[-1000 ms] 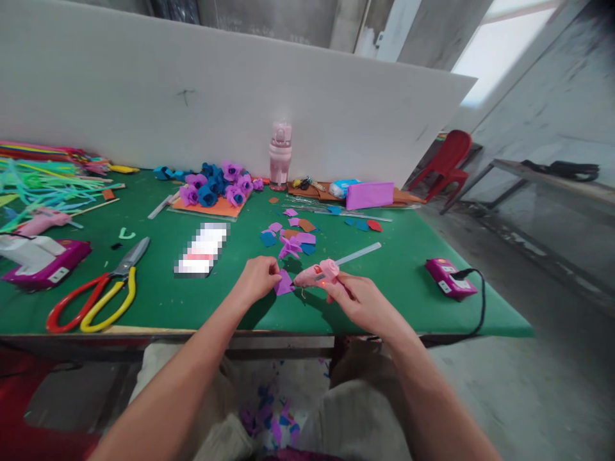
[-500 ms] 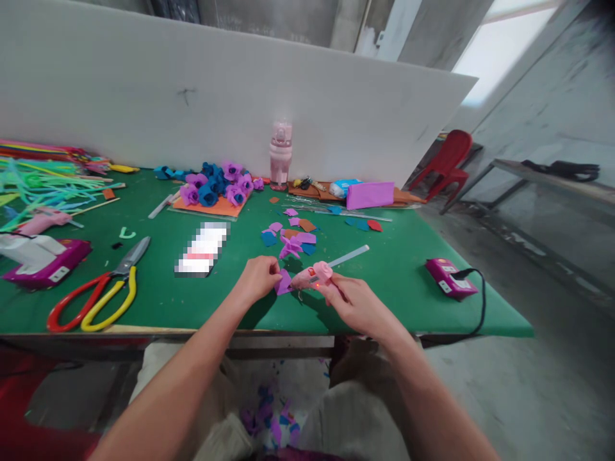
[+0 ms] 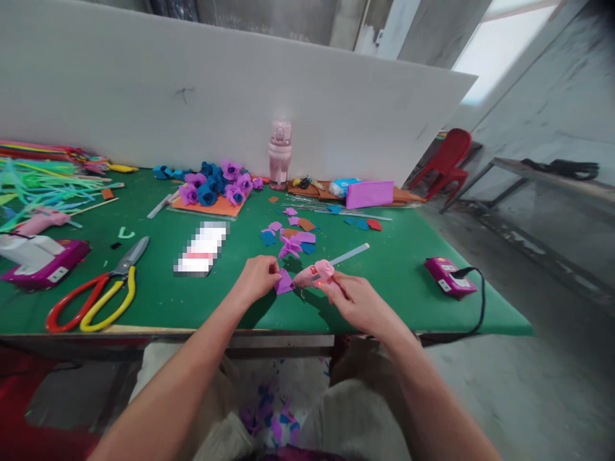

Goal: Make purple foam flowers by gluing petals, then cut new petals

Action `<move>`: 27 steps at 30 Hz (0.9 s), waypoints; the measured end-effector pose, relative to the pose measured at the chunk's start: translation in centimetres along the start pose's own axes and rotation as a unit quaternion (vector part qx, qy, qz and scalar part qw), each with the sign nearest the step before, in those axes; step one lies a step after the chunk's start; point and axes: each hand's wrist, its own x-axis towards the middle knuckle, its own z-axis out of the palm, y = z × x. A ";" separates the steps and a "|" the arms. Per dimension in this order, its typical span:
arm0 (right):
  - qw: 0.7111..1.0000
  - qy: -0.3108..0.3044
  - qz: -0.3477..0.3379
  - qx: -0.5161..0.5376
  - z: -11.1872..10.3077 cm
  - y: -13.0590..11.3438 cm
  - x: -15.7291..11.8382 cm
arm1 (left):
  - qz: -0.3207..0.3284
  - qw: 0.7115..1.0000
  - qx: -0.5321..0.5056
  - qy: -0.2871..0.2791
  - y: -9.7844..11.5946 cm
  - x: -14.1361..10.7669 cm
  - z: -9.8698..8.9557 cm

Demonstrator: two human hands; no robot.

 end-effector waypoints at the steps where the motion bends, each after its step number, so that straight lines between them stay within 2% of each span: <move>1: 1.000 0.002 0.000 -0.001 0.0 0.0 0.0 | 0.000 1.000 0.000 0.000 0.0 0.0 0.0; 16: 0.999 0.025 0.018 0.036 -0.5 0.4 -0.2 | 0.005 1.000 -0.009 0.009 -0.2 0.1 0.2; 22: 1.000 0.010 -0.017 0.024 0.3 0.0 0.1 | 0.008 1.000 -0.006 0.010 -0.2 0.1 0.2; 27: 1.000 -0.002 -0.012 0.022 0.9 -0.2 0.3 | 0.007 1.000 -0.009 0.009 -0.2 0.1 0.2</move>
